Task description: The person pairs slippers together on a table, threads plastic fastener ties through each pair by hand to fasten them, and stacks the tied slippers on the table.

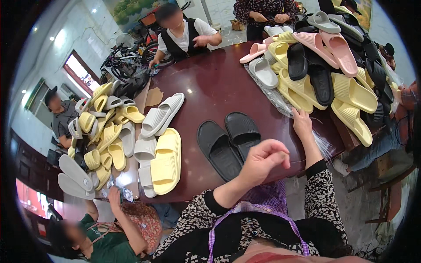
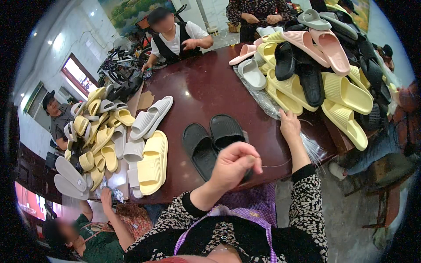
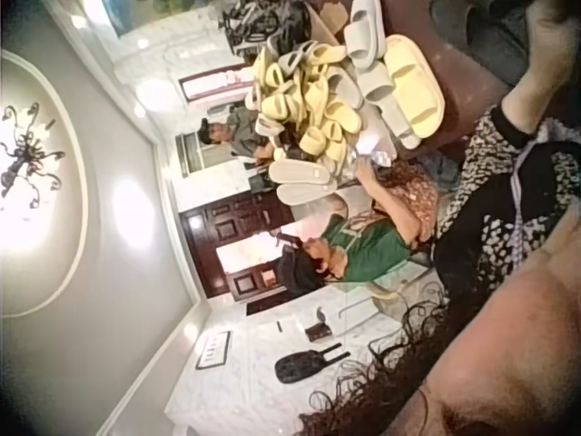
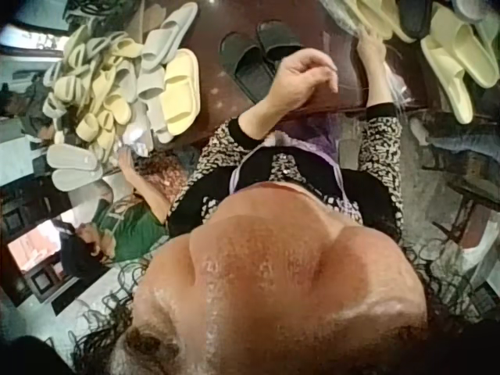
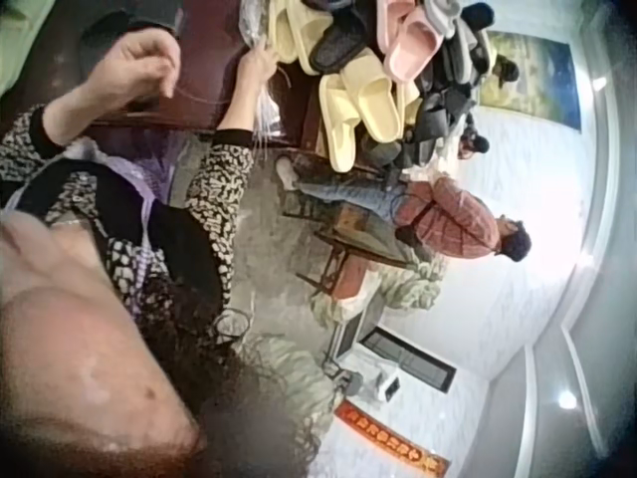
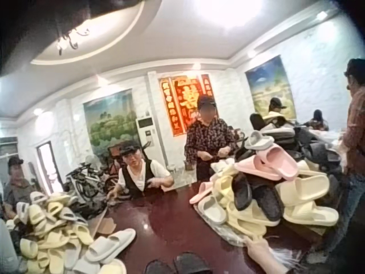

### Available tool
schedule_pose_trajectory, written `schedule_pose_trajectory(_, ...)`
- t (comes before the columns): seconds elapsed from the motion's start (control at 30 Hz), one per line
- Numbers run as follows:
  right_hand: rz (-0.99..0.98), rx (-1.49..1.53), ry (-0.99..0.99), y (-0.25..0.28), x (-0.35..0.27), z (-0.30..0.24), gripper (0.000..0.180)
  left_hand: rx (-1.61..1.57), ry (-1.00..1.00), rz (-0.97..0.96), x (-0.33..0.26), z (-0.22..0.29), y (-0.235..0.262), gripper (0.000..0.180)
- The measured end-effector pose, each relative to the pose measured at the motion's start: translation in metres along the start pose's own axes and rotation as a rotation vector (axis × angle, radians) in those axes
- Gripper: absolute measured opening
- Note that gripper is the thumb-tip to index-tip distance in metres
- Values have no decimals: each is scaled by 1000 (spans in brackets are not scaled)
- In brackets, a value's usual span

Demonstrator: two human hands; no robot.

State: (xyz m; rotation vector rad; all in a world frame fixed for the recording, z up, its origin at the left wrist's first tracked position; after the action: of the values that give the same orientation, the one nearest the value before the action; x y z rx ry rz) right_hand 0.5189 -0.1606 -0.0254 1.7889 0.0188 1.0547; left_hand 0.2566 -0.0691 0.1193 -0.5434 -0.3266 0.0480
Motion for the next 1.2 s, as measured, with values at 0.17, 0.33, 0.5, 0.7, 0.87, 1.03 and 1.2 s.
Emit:
schedule_pose_trajectory(0.17,-55,5,-15,2,2,-4,38,-128,-92,163,-9,35,24,8)
schedule_pose_trajectory(0.33,-62,70,-27,5,2,-1,47,-179,-117,244,-14,48,47,9)
schedule_pose_trajectory(0.5,-118,137,-29,22,0,-1,55,-248,-101,309,-16,49,66,10)
schedule_pose_trajectory(0.7,-209,154,-70,69,-1,-23,45,-405,-49,290,-21,47,84,11)
schedule_pose_trajectory(0.87,132,264,-51,104,-4,-13,32,-417,4,309,-13,37,82,14)
schedule_pose_trajectory(1.03,-51,1033,177,180,6,-115,27,-336,176,306,-13,18,67,10)
schedule_pose_trajectory(1.2,-171,979,562,201,5,-156,26,-157,364,217,-19,12,60,10)
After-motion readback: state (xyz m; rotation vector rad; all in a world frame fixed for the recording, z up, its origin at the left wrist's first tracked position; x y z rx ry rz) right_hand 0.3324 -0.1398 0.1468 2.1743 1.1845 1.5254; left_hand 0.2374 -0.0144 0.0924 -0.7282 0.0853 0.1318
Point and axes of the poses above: each hand's wrist, its own x-axis towards the middle knuckle, its own y-axis out of the back of the hand, z = x × y, the point moved 3 cm from there along x, towards the middle knuckle, and after that the axes turned 3 degrees about z, right-handed, at the moved point
